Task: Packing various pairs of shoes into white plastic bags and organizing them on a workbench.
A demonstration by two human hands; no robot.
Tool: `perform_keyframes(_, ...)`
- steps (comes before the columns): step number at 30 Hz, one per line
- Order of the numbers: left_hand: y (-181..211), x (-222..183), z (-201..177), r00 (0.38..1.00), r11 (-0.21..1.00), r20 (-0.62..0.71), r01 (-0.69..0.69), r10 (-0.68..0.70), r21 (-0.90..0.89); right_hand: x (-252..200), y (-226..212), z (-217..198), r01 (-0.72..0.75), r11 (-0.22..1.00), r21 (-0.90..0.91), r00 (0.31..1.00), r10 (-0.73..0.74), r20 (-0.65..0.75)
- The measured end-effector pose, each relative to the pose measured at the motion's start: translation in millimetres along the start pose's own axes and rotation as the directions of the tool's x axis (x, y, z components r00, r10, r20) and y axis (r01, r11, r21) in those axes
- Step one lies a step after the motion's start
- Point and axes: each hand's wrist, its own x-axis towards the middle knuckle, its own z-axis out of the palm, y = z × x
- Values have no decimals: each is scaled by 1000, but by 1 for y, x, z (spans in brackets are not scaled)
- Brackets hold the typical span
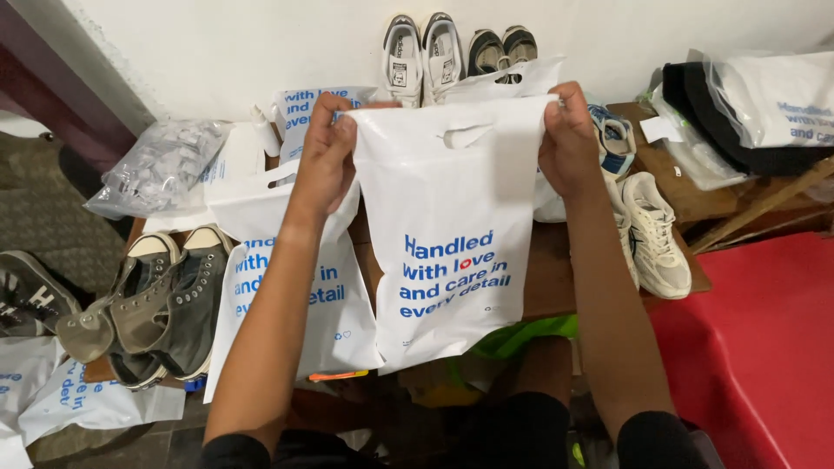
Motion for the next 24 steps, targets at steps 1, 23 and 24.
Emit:
perform_keyframes(1, 1, 2, -3, 1000, 1000, -2, 0, 0, 1, 2, -3, 2, -1, 1000, 1, 1000, 1, 1)
perform_keyframes(23, -4, 71, -35, 986, 996, -141, 82, -86, -34, 78, -17, 17, -45, 835, -548, 993, -22, -115)
perform_keyframes(24, -12, 77, -40, 974, 994, -194, 109, -113, -32, 85, -10, 17, -94, 815, -572, 988, 6, -154)
